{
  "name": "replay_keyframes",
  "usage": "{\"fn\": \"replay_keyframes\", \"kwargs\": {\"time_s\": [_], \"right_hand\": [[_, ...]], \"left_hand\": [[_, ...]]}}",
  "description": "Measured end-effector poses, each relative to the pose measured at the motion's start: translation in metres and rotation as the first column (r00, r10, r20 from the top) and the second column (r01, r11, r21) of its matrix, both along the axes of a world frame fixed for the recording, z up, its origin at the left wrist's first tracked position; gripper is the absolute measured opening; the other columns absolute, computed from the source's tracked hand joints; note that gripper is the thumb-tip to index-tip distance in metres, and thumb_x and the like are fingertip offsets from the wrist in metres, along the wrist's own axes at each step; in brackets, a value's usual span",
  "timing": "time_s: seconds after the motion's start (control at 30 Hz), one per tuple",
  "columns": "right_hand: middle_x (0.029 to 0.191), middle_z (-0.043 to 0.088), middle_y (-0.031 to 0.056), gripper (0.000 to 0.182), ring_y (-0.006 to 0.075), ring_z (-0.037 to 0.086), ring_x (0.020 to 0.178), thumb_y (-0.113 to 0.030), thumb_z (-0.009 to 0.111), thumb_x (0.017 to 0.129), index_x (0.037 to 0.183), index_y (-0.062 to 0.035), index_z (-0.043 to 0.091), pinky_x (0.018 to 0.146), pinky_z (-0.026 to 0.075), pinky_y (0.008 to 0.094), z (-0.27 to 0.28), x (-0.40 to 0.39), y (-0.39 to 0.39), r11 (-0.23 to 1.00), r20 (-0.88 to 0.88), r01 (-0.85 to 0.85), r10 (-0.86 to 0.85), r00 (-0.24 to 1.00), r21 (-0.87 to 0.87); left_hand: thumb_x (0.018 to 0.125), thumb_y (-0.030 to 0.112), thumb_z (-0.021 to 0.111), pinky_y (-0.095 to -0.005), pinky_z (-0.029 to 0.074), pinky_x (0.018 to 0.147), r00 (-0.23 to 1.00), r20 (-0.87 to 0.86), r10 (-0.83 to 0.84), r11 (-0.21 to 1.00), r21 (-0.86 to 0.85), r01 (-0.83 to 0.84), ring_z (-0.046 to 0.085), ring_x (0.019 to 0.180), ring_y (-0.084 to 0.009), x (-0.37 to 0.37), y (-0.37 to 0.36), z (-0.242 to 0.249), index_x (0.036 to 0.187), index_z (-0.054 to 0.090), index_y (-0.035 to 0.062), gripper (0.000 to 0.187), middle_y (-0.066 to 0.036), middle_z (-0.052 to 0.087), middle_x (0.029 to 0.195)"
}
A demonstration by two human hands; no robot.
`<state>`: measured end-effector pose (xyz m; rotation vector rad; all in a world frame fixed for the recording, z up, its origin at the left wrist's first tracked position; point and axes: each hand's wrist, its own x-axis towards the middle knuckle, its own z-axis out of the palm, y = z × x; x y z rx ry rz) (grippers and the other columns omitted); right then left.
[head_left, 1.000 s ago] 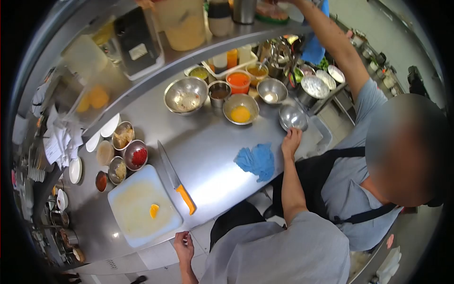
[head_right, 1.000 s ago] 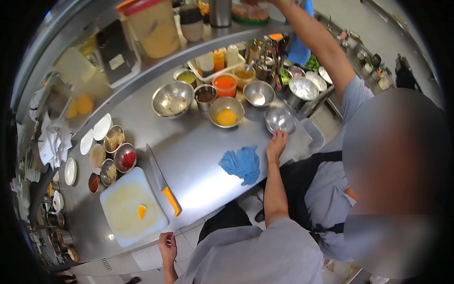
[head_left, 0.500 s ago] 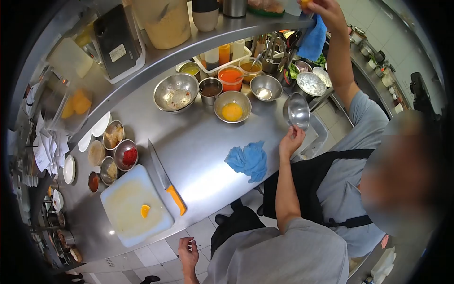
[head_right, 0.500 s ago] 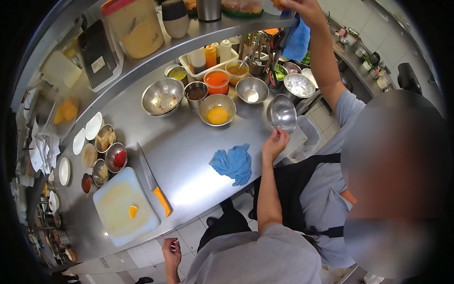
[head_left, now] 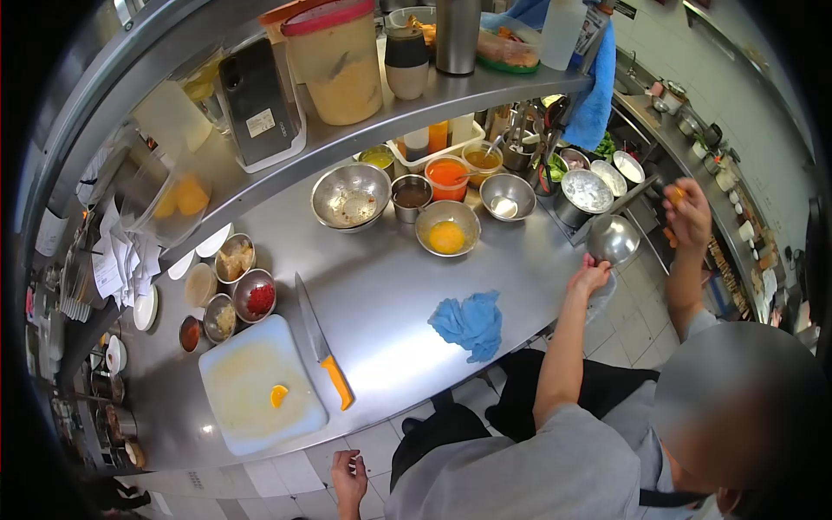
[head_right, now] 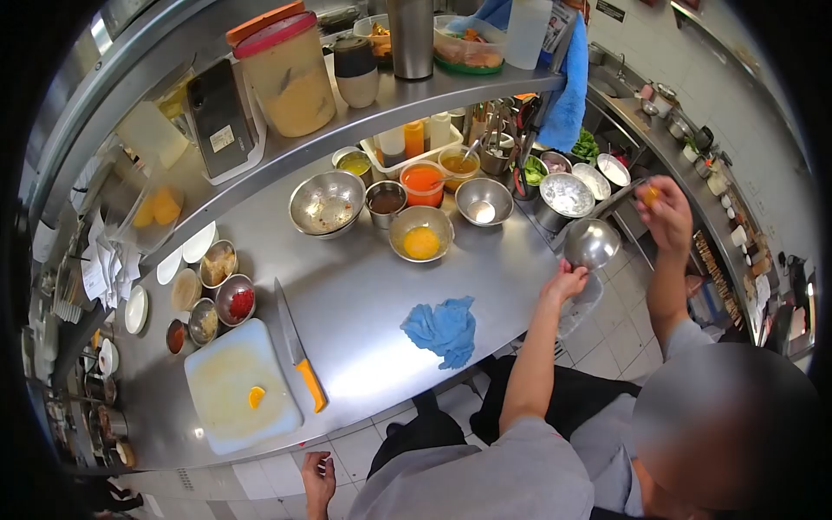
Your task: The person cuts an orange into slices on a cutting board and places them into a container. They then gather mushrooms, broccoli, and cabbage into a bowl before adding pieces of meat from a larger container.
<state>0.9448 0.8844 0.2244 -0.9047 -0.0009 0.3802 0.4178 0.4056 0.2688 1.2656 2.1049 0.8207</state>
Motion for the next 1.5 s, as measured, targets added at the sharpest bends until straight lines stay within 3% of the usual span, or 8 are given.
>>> {"fn": "replay_keyframes", "kwargs": {"time_s": [0.17, 0.3, 0.47, 0.73, 0.97, 1.13, 1.2, 1.5], "right_hand": [[0.106, 0.056, 0.0122, 0.031, 0.0214, 0.058, 0.082, -0.026, 0.039, 0.107, 0.115, 0.0018, 0.051, 0.083, 0.055, 0.0369, -0.021, 0.021, -0.009, 0.985, -0.338, -0.13, 0.085, 0.937, -0.114], [0.104, 0.057, 0.0099, 0.024, 0.0204, 0.059, 0.087, -0.02, 0.046, 0.105, 0.112, 0.0016, 0.054, 0.085, 0.053, 0.0342, -0.026, -0.008, -0.043, 0.957, 0.285, -0.039, 0.124, 0.951, -0.286], [0.102, 0.058, 0.0102, 0.01, 0.0191, 0.059, 0.097, -0.004, 0.057, 0.096, 0.105, 0.0002, 0.059, 0.086, 0.049, 0.0299, 0.055, -0.1, -0.09, 0.945, 0.879, 0.166, 0.184, 0.44, -0.281], [0.103, 0.06, 0.017, 0.015, 0.0349, 0.058, 0.099, 0.007, 0.061, 0.086, 0.1, 0.0012, 0.062, 0.09, 0.047, 0.0404, 0.111, -0.225, -0.177, 0.953, 0.954, -0.138, 0.283, 0.097, -0.269], [0.104, 0.06, 0.0161, 0.02, 0.0359, 0.058, 0.105, 0.004, 0.064, 0.081, 0.1, -0.0031, 0.063, 0.094, 0.047, 0.0407, 0.077, -0.373, -0.345, 0.512, 0.777, -0.598, 0.517, -0.359, -0.617], [0.105, 0.06, 0.0114, 0.019, 0.0308, 0.059, 0.098, -0.003, 0.07, 0.082, 0.1, -0.0032, 0.065, 0.086, 0.051, 0.0383, 0.078, -0.455, -0.437, 0.116, 0.698, -0.689, 0.157, -0.698, -0.715], [0.106, 0.059, 0.0106, 0.017, 0.0298, 0.058, 0.1, -0.005, 0.069, 0.084, 0.101, -0.0029, 0.064, 0.088, 0.05, 0.0375, 0.078, -0.485, -0.461, 0.013, 0.686, -0.686, 0.016, -0.727, -0.728], [0.107, 0.057, 0.0091, 0.018, 0.0281, 0.057, 0.096, -0.004, 0.07, 0.084, 0.101, -0.0036, 0.064, 0.085, 0.05, 0.0365, 0.065, -0.591, -0.506, -0.155, 0.685, -0.669, -0.232, -0.69, -0.727]], "left_hand": [[0.086, 0.0, 0.065, -0.0302, 0.051, 0.058, 0.999, 0.042, 0.029, 0.999, -0.021, -0.028, 0.062, 0.071, -0.0195, 0.012, -0.002, 0.008, 0.098, 0.068, 0.0012, 0.012, -0.012, 0.062, 0.096], [0.088, 0.003, 0.066, -0.0303, 0.05, 0.059, 0.998, 0.043, 0.043, 0.996, -0.086, -0.039, 0.062, 0.071, -0.0197, 0.021, 0.0, 0.016, 0.099, 0.068, 0.0015, 0.011, -0.012, 0.062, 0.095], [0.089, 0.004, 0.064, -0.0338, 0.05, 0.059, 0.999, 0.024, -0.04, 0.999, 0.032, 0.039, 0.063, 0.074, -0.0237, 0.017, -0.003, 0.009, 0.101, 0.066, -0.001, 0.013, -0.015, 0.061, 0.096], [0.083, 0.005, 0.07, -0.0391, 0.05, 0.078, 0.993, -0.104, -0.047, 0.969, 0.237, 0.071, 0.062, 0.088, -0.0347, -0.021, -0.045, -0.002, 0.089, 0.069, 0.0011, 0.007, -0.014, 0.065, 0.093], [0.086, 0.009, 0.073, -0.0348, 0.052, 0.079, 0.938, 0.289, 0.193, 0.926, 0.263, -0.272, 0.064, 0.1, -0.0235, -0.05, -0.111, 0.01, 0.101, 0.068, 0.0043, 0.017, -0.009, 0.067, 0.101], [0.097, 0.026, 0.064, -0.0355, 0.054, 0.079, 0.385, 0.868, 0.315, 0.71, 0.054, -0.702, 0.063, 0.102, -0.0201, -0.082, -0.173, -0.019, 0.119, 0.06, 0.0042, 0.031, -0.007, 0.066, 0.108], [0.1, 0.036, 0.057, -0.0374, 0.057, 0.076, 0.195, 0.943, 0.269, 0.616, -0.013, -0.787, 0.064, 0.095, -0.0211, -0.103, -0.2, -0.025, 0.118, 0.06, 0.0052, 0.036, -0.008, 0.064, 0.108], [0.094, 0.017, 0.067, -0.0383, 0.06, 0.069, 0.176, 0.929, 0.326, 0.514, -0.018, -0.858, 0.058, 0.074, -0.0119, -0.197, -0.268, -0.038, 0.078, 0.056, 0.0098, 0.021, -0.002, 0.06, 0.079]]}}
